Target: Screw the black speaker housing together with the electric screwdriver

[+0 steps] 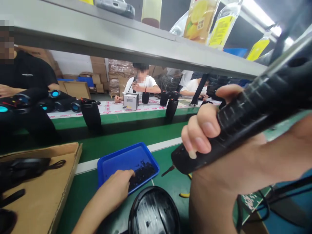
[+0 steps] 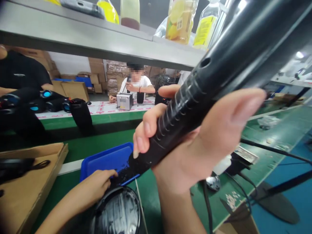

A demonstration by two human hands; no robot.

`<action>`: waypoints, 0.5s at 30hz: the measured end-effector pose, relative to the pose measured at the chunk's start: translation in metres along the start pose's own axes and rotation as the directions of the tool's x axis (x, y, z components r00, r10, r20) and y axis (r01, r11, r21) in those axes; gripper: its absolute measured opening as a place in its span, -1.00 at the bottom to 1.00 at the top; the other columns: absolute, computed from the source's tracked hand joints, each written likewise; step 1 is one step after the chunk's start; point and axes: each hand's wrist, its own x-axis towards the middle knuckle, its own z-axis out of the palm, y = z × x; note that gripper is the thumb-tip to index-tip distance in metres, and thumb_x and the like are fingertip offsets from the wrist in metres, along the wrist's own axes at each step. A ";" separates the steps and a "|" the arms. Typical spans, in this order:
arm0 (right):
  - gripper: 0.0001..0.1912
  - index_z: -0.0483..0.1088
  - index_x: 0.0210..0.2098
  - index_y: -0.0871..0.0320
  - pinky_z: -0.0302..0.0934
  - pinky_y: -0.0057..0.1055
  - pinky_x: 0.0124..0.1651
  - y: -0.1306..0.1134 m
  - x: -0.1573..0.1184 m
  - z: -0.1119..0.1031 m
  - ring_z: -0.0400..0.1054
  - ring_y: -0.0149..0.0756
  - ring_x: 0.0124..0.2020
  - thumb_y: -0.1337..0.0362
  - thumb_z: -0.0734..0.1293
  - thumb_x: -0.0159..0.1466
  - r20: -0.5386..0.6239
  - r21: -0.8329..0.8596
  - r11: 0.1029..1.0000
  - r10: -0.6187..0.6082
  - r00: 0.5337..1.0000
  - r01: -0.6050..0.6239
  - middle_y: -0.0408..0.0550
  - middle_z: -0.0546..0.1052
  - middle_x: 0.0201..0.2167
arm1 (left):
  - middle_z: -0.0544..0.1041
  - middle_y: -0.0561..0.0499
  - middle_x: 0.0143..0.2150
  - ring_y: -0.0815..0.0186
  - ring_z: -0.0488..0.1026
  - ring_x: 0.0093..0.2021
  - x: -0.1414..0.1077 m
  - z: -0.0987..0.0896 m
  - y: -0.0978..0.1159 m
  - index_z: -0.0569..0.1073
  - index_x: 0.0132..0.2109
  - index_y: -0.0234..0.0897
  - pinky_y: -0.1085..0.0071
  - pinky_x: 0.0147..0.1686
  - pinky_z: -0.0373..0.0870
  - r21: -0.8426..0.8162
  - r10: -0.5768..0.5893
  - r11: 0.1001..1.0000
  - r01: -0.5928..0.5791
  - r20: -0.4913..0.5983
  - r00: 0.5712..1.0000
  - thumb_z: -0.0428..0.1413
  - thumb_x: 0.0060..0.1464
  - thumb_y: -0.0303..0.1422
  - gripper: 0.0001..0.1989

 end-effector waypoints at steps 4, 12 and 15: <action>-0.20 0.39 -0.19 0.18 0.14 -0.53 -0.73 0.007 0.006 -0.002 0.25 -0.38 -0.68 -0.26 -0.22 0.45 -0.014 0.060 0.998 -0.033 0.999 0.034 -0.14 0.30 -0.59 | 0.55 -0.08 0.03 0.16 0.51 0.06 0.006 -0.002 0.006 0.50 0.03 -0.31 0.08 0.09 0.43 0.106 -0.029 0.994 0.027 0.012 1.000 0.09 0.32 -0.42 -0.81; -0.20 0.37 -0.16 0.13 0.13 -0.47 -0.71 0.011 0.005 -0.006 0.19 -0.36 -0.68 -0.08 -0.36 0.47 0.033 0.148 0.989 0.009 0.999 -0.013 -0.11 0.30 -0.57 | 0.54 0.05 -0.32 0.29 0.52 -0.27 0.018 -0.032 0.008 0.50 -0.28 -0.32 0.25 -0.18 0.49 0.160 -0.075 0.985 0.071 0.017 0.997 0.19 0.26 -0.27 -0.80; -0.38 0.39 -0.13 0.13 0.00 -0.49 -0.75 0.010 0.003 -0.006 0.08 -0.41 -0.70 -0.24 0.02 0.46 0.015 0.005 0.999 -0.043 0.999 0.042 -0.18 0.23 -0.58 | 0.51 0.08 -0.37 0.31 0.48 -0.32 0.025 -0.037 -0.008 0.49 -0.31 -0.31 0.29 -0.23 0.45 0.137 -0.055 0.989 0.054 0.005 0.998 0.21 0.22 -0.24 -0.78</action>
